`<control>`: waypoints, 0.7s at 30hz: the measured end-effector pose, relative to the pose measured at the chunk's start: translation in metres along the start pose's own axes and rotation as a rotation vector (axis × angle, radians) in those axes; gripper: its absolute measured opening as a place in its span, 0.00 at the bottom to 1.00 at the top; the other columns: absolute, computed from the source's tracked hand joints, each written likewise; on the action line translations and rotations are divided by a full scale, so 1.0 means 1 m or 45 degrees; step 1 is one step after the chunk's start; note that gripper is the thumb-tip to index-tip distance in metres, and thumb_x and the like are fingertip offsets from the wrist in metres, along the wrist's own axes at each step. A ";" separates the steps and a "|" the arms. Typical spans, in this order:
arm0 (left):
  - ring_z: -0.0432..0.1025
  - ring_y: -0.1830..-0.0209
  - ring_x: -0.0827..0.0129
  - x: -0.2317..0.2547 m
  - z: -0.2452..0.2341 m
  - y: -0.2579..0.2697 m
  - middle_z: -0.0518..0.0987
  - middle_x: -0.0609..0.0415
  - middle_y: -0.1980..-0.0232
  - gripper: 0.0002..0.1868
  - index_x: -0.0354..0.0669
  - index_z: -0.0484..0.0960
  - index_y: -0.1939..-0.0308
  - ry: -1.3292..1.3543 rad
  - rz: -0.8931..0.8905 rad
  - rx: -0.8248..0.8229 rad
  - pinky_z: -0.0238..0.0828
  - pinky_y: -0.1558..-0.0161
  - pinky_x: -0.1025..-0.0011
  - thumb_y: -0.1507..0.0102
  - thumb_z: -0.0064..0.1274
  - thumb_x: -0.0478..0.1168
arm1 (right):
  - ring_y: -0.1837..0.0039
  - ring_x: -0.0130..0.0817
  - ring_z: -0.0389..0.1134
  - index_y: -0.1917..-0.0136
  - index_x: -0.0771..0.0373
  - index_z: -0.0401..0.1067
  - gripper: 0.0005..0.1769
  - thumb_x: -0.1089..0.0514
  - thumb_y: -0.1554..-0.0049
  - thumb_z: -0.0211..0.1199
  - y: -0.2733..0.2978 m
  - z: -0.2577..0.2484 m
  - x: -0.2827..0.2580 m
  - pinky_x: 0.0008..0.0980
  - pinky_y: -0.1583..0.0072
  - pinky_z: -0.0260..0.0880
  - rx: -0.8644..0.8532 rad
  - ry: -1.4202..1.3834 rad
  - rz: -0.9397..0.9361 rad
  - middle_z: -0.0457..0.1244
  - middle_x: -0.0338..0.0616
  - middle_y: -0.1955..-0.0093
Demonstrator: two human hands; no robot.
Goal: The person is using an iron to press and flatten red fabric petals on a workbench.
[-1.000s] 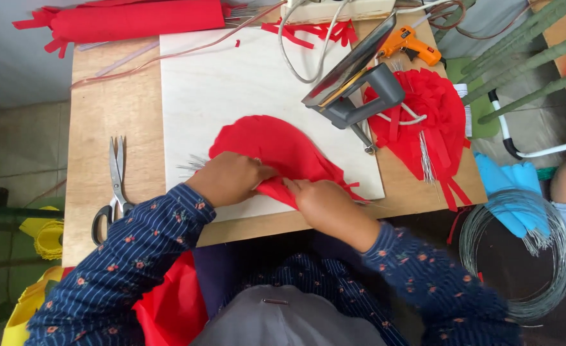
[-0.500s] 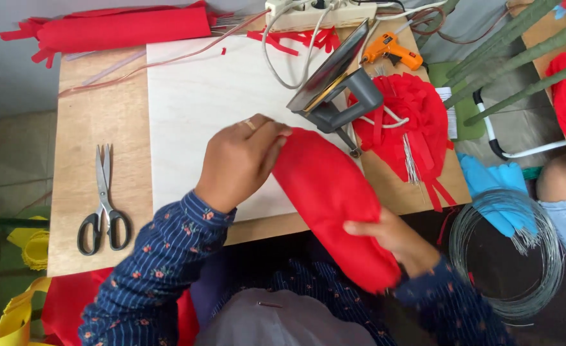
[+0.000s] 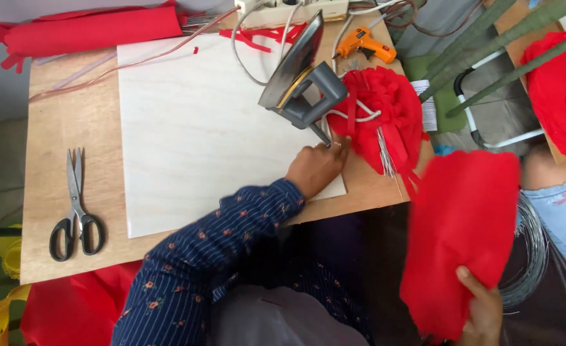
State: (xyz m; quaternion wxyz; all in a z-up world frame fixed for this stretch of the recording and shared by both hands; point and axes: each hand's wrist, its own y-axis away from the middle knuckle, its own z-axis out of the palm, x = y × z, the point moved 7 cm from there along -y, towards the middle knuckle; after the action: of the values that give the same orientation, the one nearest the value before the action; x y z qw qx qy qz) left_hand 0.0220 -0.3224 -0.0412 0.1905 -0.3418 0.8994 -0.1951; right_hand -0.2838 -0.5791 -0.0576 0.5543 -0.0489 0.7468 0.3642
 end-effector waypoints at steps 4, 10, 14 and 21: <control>0.75 0.79 0.60 -0.002 -0.025 -0.004 0.80 0.49 0.59 0.07 0.43 0.81 0.61 0.076 0.030 0.000 0.64 0.87 0.62 0.40 0.49 0.30 | 0.41 0.27 0.68 0.29 0.46 0.69 0.30 0.56 0.46 0.62 -0.004 -0.006 -0.001 0.30 0.37 0.70 -0.066 -0.260 -0.157 0.67 0.28 0.38; 0.65 0.43 0.57 -0.059 -0.080 0.008 0.68 0.46 0.45 0.19 0.39 0.68 0.41 1.380 -0.739 0.499 0.63 0.40 0.64 0.33 0.54 0.40 | 0.37 0.27 0.69 0.29 0.49 0.69 0.29 0.54 0.45 0.63 -0.002 0.006 -0.023 0.27 0.34 0.70 -0.058 -0.334 -0.243 0.67 0.29 0.37; 0.59 0.24 0.45 -0.056 -0.043 -0.005 0.62 0.36 0.24 0.36 0.41 0.51 0.22 1.218 -0.991 0.473 0.58 0.29 0.52 0.29 0.50 0.43 | 0.35 0.27 0.68 0.26 0.49 0.68 0.33 0.52 0.45 0.62 0.014 0.019 -0.045 0.29 0.33 0.70 -0.084 -0.352 -0.285 0.66 0.29 0.34; 0.75 0.41 0.50 -0.077 -0.006 -0.012 0.78 0.44 0.38 0.19 0.39 0.70 0.36 0.895 -0.910 0.543 0.73 0.46 0.58 0.30 0.51 0.37 | 0.34 0.32 0.67 0.26 0.49 0.67 0.34 0.54 0.46 0.62 0.014 0.027 -0.049 0.34 0.34 0.71 -0.079 -0.364 -0.275 0.65 0.31 0.33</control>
State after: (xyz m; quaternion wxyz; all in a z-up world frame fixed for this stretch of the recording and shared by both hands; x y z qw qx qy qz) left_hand 0.0789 -0.2762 -0.0146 -0.1349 -0.4942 0.6770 -0.5285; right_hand -0.2505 -0.5686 -0.0120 0.6889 -0.0935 0.6392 0.3288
